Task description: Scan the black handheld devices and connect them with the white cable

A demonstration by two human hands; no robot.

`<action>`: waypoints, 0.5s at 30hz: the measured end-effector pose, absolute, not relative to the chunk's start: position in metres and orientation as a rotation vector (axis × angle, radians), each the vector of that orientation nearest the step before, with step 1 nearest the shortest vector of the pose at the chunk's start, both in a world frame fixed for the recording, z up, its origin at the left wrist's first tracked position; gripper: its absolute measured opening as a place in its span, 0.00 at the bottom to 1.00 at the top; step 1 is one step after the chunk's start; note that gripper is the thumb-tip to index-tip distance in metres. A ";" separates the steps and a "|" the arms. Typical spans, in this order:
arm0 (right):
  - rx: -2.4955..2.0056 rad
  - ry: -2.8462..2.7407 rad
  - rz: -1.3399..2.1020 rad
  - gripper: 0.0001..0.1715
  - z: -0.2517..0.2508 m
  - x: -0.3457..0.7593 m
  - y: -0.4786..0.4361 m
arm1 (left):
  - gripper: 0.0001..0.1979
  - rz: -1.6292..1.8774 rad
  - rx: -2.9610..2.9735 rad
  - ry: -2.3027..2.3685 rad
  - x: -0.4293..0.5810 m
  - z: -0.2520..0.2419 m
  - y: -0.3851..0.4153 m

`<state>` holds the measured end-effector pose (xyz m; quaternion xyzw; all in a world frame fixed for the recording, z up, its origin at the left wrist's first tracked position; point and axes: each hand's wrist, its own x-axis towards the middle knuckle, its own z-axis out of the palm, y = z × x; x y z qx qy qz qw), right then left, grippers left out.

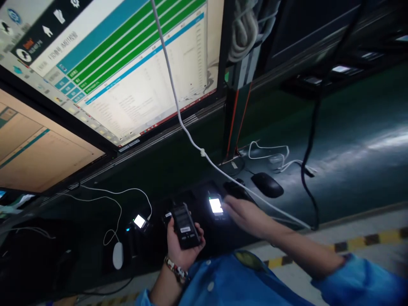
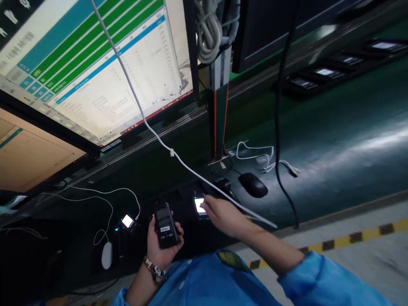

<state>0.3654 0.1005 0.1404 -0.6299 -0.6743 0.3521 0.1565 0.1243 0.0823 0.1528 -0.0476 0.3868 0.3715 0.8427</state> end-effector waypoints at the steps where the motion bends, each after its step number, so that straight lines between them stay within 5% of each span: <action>1: -1.631 -1.902 1.079 0.20 0.148 0.353 0.092 | 0.28 0.765 -0.087 0.827 0.125 0.151 0.082; 5: -1.214 -1.839 1.150 0.16 0.162 0.317 0.071 | 0.31 0.741 -0.018 0.892 0.127 0.147 0.080; 15: -1.338 -1.974 0.993 0.17 0.171 0.307 0.065 | 0.36 0.695 0.030 0.930 0.130 0.146 0.076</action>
